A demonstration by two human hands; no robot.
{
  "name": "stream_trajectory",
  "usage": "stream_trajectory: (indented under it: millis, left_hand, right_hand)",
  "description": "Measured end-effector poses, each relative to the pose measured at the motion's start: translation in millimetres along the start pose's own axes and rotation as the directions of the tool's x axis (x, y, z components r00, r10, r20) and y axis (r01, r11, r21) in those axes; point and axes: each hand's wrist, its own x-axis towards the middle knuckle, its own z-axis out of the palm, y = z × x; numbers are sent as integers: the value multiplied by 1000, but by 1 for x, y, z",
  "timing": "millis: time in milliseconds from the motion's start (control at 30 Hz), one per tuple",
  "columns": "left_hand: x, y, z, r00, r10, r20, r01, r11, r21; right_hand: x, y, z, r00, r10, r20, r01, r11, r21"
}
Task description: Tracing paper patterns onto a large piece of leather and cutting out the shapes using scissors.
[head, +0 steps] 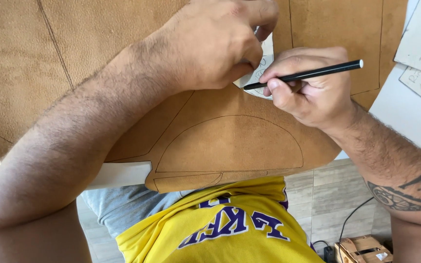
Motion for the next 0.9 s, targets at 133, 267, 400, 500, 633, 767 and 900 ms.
stream_trajectory:
  millis: [133, 267, 400, 500, 633, 767, 900]
  left_hand:
    - [0, 2, 14, 996, -92, -15, 93, 990, 108]
    - [2, 2, 16, 998, -40, -39, 40, 999, 3]
    - [8, 12, 7, 999, 26, 27, -26, 1000, 14]
    - [9, 13, 4, 997, 18, 73, -18, 1000, -11]
    - [9, 13, 3, 995, 18, 100, -15, 999, -37]
    - [10, 14, 2, 997, 34, 74, -27, 996, -90]
    - [11, 16, 0, 996, 37, 83, -28, 994, -103]
  right_hand:
    - [-5, -1, -3, 1000, -5, 0, 5, 1000, -26]
    - [-9, 0, -4, 1000, -21, -8, 21, 1000, -7]
    - [-11, -4, -8, 1000, -4, 5, 4, 1000, -8]
    - [-13, -5, -11, 1000, -19, 7, 19, 1000, -19]
    - [-18, -5, -15, 1000, -11, 15, 11, 999, -35]
    - [-25, -4, -19, 1000, 15, 2, -15, 999, -40]
    - [-29, -3, -20, 1000, 10, -15, -10, 999, -36]
